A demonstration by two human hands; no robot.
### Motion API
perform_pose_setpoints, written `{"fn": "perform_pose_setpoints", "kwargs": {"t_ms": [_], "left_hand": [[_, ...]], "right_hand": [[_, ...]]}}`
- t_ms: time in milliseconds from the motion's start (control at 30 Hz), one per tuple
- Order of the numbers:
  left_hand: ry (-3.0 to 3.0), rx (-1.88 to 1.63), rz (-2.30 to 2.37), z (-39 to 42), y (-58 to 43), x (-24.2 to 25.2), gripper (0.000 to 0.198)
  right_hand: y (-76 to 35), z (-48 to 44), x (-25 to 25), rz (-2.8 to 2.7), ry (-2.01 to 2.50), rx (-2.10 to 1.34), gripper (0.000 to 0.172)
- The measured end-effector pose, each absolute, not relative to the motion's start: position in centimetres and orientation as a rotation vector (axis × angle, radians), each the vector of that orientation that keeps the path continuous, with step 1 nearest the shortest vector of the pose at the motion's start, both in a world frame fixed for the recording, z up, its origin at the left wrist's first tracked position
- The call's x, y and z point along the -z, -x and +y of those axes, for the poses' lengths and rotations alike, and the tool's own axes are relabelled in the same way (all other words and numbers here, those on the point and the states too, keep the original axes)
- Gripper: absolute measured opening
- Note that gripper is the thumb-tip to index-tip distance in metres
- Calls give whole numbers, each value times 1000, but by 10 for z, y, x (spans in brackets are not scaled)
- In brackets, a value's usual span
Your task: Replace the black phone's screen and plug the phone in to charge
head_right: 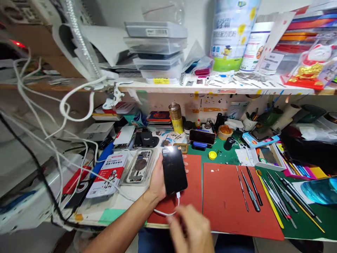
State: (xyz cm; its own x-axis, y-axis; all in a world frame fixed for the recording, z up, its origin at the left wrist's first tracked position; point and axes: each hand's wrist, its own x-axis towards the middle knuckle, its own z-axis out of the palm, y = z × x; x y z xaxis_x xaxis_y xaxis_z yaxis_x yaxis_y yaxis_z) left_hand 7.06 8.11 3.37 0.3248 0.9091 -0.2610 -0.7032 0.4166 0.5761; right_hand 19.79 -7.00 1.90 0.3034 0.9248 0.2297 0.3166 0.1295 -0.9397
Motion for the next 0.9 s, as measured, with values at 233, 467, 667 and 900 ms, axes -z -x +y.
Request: {"fn": "perform_pose_setpoints", "kwargs": {"t_ms": [233, 467, 667, 900], "left_hand": [[-287, -1285, 619, 35, -69, -44, 67], [-254, -1485, 608, 13, -66, -57, 63], [-178, -1534, 588, 5, -67, -65, 61], [-129, -1542, 543, 3, -59, -69, 57]], "right_hand": [[-187, -61, 6, -916, 1409, -1138, 70], [-171, -80, -4, -695, 1200, -1385, 49], [-161, -92, 3, -893, 1362, -1095, 42], [-153, -98, 10, -1175, 1398, -732, 30]]}}
